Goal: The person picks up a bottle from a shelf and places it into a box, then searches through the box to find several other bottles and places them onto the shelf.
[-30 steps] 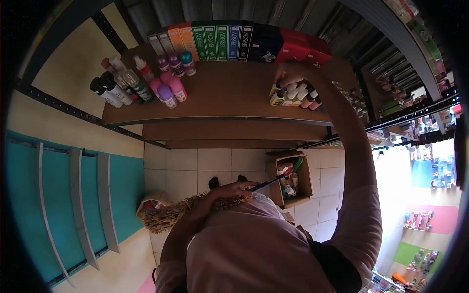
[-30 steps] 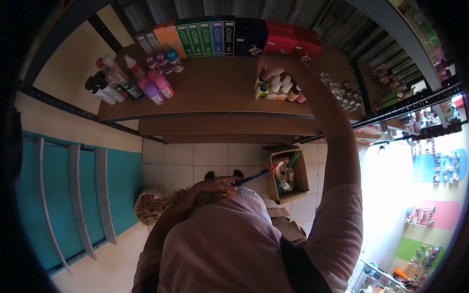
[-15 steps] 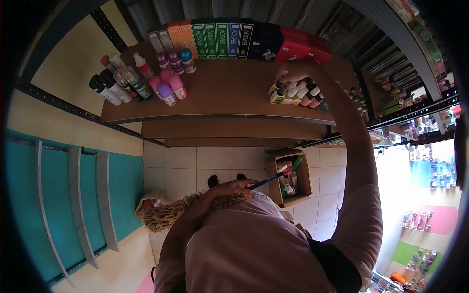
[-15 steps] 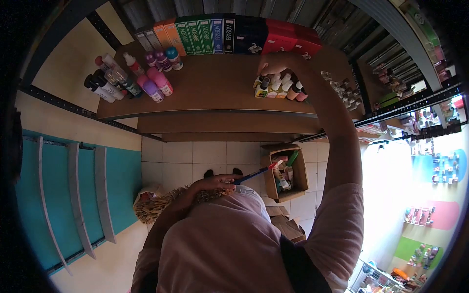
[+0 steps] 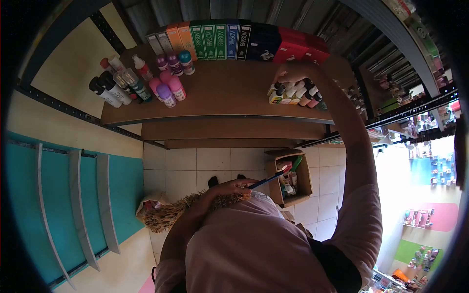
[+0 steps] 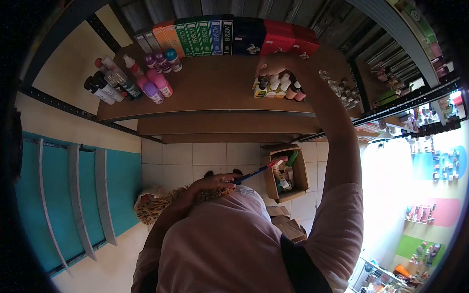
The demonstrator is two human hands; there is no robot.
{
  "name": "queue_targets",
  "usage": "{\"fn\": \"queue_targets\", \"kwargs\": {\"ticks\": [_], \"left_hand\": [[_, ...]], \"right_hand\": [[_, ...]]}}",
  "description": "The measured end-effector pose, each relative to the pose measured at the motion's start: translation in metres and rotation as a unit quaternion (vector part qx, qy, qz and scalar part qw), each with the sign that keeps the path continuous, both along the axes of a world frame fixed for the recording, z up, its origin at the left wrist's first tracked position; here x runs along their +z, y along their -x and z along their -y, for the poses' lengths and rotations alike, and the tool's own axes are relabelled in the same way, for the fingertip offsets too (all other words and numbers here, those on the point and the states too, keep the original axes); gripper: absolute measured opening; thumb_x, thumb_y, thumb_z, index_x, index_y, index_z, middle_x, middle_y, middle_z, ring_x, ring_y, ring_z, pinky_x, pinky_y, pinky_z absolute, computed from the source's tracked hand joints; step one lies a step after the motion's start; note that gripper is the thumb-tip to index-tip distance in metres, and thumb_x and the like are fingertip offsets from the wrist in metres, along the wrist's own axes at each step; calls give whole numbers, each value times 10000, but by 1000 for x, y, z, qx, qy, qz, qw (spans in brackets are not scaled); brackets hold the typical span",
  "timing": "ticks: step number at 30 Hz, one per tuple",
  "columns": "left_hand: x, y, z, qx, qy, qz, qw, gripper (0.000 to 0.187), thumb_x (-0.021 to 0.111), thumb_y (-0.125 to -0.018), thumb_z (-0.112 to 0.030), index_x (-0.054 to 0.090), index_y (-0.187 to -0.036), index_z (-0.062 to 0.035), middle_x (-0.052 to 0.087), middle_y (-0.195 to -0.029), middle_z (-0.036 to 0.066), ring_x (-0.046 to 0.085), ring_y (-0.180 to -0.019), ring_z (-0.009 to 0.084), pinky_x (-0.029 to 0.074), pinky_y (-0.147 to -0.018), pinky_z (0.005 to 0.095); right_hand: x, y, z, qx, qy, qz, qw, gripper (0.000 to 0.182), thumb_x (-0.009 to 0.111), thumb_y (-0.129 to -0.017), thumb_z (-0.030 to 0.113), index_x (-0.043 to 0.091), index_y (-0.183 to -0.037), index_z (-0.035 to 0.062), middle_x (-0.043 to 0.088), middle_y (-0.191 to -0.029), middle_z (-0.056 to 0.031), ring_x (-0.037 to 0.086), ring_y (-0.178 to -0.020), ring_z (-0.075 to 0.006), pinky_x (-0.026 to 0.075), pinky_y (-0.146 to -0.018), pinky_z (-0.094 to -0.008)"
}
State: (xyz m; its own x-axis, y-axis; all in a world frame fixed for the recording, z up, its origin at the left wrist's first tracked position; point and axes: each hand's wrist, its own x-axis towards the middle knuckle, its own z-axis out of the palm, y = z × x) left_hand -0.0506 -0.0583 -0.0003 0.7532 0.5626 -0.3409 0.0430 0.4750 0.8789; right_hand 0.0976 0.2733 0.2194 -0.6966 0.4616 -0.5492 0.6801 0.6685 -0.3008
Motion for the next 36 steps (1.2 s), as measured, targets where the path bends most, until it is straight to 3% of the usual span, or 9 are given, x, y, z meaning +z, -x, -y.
{"fn": "queue_targets", "kwargs": {"ticks": [9, 12, 15, 18, 21, 26, 30, 33, 36], "left_hand": [[3, 0, 0, 12, -1, 15, 1000, 505, 529, -775, -313, 336, -1223, -185, 435, -885, 27, 435, -740, 88, 374, -632, 203], [19, 3, -4, -4, 40, -8, 999, 507, 540, -778, -253, 333, -1223, -125, 407, -1034, 73, 429, -970, 134, 320, -858, 239], [21, 3, -3, -4, 39, -5, 999, 517, 546, -771, -274, 337, -1222, -130, 409, -1050, 92, 415, -996, 148, 305, -873, 244], [11, 2, 0, 5, -24, -14, 1000, 489, 517, -786, -304, 336, -1223, -176, 453, -891, 39, 440, -799, 101, 373, -700, 225], [11, 2, 2, 18, -42, -10, 999, 489, 515, -787, -309, 337, -1222, -174, 456, -895, 47, 439, -818, 111, 371, -706, 231], [0, 2, 4, 16, -25, 14, 999, 487, 518, -784, -314, 342, -1219, -181, 451, -897, 47, 440, -802, 108, 375, -674, 223], [-2, 3, 4, 13, -17, 19, 1000, 480, 521, -784, -306, 350, -1214, -182, 441, -892, 31, 438, -741, 84, 377, -625, 197], [15, 5, 1, 2, 41, -17, 999, 498, 540, -779, -244, 337, -1209, -93, 432, -990, 58, 449, -909, 112, 345, -804, 212], [15, 6, 1, 20, 58, 7, 998, 495, 545, -776, -239, 343, -1204, -93, 434, -997, 58, 457, -917, 118, 350, -812, 222]], "right_hand": [[-15, -6, -11, 39, -27, -22, 999, 211, 479, -762, 159, 579, -939, 105, 580, -892, -56, 540, -841, -157, 422, -719, -267], [-18, -6, -15, 42, -15, -17, 999, 210, 485, -757, 151, 581, -933, 89, 583, -880, -64, 542, -832, -158, 424, -715, -270], [-17, -3, -13, 45, -25, -6, 999, 215, 490, -750, 144, 581, -936, 86, 586, -870, -68, 545, -823, -159, 428, -707, -274], [-10, 0, -7, 68, -29, 1, 997, 221, 488, -748, 140, 581, -943, 91, 587, -868, -71, 547, -817, -159, 431, -701, -278], [-11, 2, -10, 68, -20, 16, 997, 242, 496, -731, 159, 582, -955, 125, 581, -938, -23, 552, -828, -155, 444, -685, -265], [-8, 2, -5, 56, -35, -15, 998, 254, 501, -739, 168, 563, -982, 124, 584, -891, -51, 551, -812, -153, 439, -700, -290], [12, 6, 21, -42, -52, -46, 997, 250, 554, -707, 187, 562, -951, 137, 574, -864, -51, 539, -824, -165, 400, -770, -324], [17, -2, 42, 44, -187, -87, 977, 275, 629, -631, 234, 568, -882, 141, 558, -812, -42, 529, -818, -197, 412, -732, -330], [-8, -17, 43, 128, -347, -114, 922, 249, 656, -605, 226, 574, -831, 165, 536, -749, -34, 515, -813, -199, 395, -732, -354]]}}
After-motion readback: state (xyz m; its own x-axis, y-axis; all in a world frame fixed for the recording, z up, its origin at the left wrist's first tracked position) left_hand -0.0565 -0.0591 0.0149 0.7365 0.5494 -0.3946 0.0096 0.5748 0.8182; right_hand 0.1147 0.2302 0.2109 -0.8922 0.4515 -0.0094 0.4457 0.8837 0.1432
